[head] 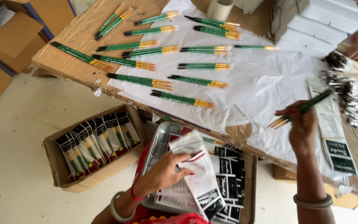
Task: The person picks up groups of paint brushes from a table and places them into plastic packaging by hand.
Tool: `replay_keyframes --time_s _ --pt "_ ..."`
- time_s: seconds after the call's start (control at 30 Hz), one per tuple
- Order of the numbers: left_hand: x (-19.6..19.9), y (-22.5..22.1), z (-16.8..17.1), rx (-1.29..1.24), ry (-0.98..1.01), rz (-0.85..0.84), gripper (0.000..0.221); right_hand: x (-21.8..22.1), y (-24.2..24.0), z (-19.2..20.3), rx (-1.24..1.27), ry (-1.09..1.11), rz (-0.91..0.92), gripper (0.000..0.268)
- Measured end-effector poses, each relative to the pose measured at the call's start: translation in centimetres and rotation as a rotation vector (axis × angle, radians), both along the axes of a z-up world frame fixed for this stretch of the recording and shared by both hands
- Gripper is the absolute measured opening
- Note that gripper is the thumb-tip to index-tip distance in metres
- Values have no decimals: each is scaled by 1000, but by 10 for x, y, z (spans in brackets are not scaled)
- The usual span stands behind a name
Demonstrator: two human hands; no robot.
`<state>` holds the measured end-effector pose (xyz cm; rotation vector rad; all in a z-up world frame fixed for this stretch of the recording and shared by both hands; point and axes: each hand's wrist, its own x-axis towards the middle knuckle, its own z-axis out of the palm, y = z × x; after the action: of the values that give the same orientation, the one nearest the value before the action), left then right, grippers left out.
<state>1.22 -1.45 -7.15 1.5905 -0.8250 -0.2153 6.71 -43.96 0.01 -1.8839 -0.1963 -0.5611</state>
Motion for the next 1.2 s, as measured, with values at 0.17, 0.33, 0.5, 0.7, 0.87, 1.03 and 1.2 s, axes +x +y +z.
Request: replay_keyframes --time_s 0.17,0.33,0.5,0.7,0.87,1.03,1.2 --pt "1 -42 60 235 -173 -83 42 -86 76 46 176 7 144 6" --pt "-6 -74 72 327 -586 -53 24 -130 140 67 563 -255 453 2" --pt "-20 -69 110 300 -615 51 40 -125 142 61 296 9 435 17" --pt "-19 -63 94 213 -625 79 20 -140 179 138 158 -260 216 36" --pt "-22 -54 123 199 -648 142 16 -143 170 105 -448 -215 135 21" --pt "-20 -45 116 215 -581 144 16 -159 163 66 -358 -415 -66 35" --pt "-32 -32 125 125 -504 66 21 -156 164 -8 -430 186 -54 45"
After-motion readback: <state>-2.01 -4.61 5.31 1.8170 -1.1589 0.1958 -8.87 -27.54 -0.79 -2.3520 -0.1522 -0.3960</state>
